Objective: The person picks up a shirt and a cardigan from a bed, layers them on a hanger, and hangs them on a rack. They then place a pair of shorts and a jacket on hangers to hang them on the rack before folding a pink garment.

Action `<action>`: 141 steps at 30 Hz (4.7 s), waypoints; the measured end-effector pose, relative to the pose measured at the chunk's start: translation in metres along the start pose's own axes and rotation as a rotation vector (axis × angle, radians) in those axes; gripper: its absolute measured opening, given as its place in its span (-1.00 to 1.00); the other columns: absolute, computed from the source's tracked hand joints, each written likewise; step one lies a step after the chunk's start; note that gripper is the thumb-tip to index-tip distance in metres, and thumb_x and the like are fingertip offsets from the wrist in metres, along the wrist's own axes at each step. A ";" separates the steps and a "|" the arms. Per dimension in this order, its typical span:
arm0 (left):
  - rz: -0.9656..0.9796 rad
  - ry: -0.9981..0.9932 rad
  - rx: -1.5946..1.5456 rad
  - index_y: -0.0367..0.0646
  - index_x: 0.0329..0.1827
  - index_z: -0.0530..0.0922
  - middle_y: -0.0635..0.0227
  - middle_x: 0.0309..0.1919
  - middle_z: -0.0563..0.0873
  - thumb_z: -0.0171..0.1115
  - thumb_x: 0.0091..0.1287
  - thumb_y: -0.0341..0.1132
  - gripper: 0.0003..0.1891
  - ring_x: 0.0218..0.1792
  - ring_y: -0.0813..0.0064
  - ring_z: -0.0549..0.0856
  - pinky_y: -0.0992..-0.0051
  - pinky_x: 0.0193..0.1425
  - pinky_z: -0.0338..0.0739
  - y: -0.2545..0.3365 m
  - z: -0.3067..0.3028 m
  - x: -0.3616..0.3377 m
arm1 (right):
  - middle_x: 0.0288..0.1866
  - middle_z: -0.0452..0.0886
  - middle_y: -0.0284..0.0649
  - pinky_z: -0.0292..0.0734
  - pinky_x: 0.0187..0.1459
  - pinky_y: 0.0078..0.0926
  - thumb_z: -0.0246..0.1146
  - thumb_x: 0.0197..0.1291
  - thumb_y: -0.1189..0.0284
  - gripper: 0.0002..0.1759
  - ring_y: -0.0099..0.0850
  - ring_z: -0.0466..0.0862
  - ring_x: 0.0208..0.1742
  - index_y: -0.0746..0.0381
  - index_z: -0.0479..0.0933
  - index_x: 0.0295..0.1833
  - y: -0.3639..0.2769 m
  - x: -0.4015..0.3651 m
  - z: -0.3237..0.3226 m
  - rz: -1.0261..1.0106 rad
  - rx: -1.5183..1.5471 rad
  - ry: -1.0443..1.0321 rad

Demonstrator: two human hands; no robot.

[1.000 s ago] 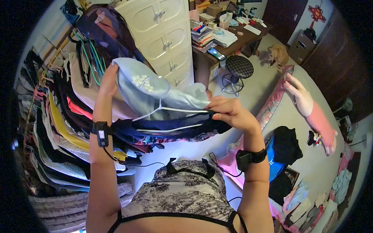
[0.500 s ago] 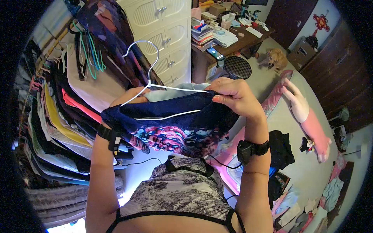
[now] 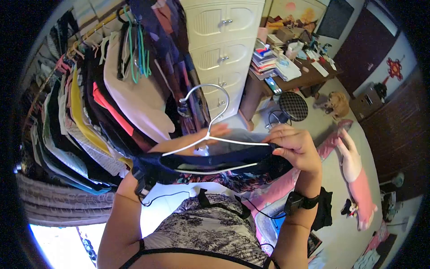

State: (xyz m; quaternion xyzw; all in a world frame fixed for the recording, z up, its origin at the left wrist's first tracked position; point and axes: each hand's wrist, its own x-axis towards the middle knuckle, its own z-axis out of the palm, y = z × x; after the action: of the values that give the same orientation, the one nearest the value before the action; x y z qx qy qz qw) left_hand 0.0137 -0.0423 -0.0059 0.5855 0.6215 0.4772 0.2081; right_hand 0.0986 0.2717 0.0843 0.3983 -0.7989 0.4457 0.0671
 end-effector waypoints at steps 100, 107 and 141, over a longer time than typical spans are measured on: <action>0.037 1.261 -1.236 -0.21 0.36 0.24 -0.06 0.13 0.52 -0.12 0.45 -0.31 -0.56 0.09 0.09 0.61 0.21 0.18 0.54 -0.037 -0.087 -0.204 | -0.27 0.47 0.01 0.43 -0.12 -0.33 0.12 0.23 0.51 -0.79 -0.07 0.55 -0.19 0.32 0.41 -0.03 -0.044 0.307 0.328 0.182 0.025 0.599; 0.133 1.176 -1.345 -0.17 0.36 0.25 0.00 0.15 0.53 -0.15 0.48 -0.24 -0.57 0.07 0.14 0.63 0.22 0.15 0.59 0.026 -0.090 -0.187 | -0.17 0.53 0.17 0.44 -0.02 -0.12 0.14 0.16 0.44 -0.73 0.13 0.53 -0.06 0.39 0.45 -0.07 -0.020 0.379 0.289 0.241 0.067 0.569; -0.177 1.062 0.041 -0.14 0.42 0.19 0.41 -0.36 0.58 0.13 0.26 -0.58 -0.37 -0.32 0.66 0.53 0.64 -0.14 0.43 -0.042 -0.044 -0.186 | -0.08 0.65 0.02 0.49 -0.01 -0.37 0.21 0.23 0.30 -0.55 -0.18 0.64 -0.05 0.30 0.48 0.18 0.064 0.442 0.247 0.456 -0.049 0.533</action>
State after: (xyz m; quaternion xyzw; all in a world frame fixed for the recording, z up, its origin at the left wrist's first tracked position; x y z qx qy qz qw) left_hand -0.0024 -0.2240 -0.0761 0.2131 0.6973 0.6760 -0.1067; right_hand -0.1823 -0.1538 0.0999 0.0775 -0.8322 0.5181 0.1815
